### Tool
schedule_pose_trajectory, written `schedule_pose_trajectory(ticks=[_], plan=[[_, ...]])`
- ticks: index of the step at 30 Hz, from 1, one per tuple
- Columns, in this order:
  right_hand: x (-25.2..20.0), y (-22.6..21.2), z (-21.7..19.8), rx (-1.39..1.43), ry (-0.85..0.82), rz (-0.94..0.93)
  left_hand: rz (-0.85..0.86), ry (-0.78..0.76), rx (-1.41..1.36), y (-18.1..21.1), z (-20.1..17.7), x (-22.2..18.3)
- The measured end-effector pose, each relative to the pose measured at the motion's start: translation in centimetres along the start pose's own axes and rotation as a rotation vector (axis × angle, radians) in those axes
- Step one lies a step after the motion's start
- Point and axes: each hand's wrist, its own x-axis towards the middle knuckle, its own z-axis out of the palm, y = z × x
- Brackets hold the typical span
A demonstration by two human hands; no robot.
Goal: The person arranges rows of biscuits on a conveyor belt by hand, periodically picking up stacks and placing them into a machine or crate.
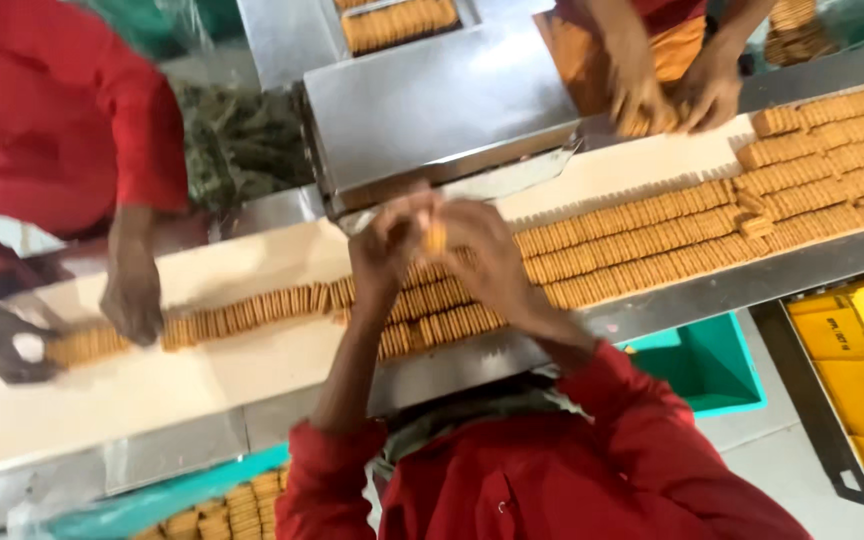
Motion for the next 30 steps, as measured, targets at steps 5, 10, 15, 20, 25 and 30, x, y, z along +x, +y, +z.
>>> schedule_pose_trajectory(ticks=[5, 10, 15, 20, 25, 30], plan=[[-6.8, -4.4, 0.3, 0.086, -0.229, 0.088, -0.019, 0.235, 0.495, 1.2, -4.8, -12.5], [-11.9, -3.6, 0.0, 0.09, -0.247, 0.381, -0.133, 0.47, 0.94, 1.7, -11.0, -20.0], [-13.1, -3.5, 2.3, -0.014, -0.326, 0.403, -0.279, 0.323, 1.254, -1.2, -10.9, -20.4], [-13.0, -3.7, 5.3, -0.161, -0.433, 0.246, -0.066, 0.326, 1.18, -4.4, -8.9, -20.1], [-13.4, -3.8, 6.6, -0.176, -0.434, 0.241, 0.001, 0.293, 1.224, -6.4, -5.3, -19.4], [-14.2, -2.9, 5.8, -0.169, -0.407, 0.335, 0.033, 0.396, 1.28, -8.0, -4.1, -18.9]])
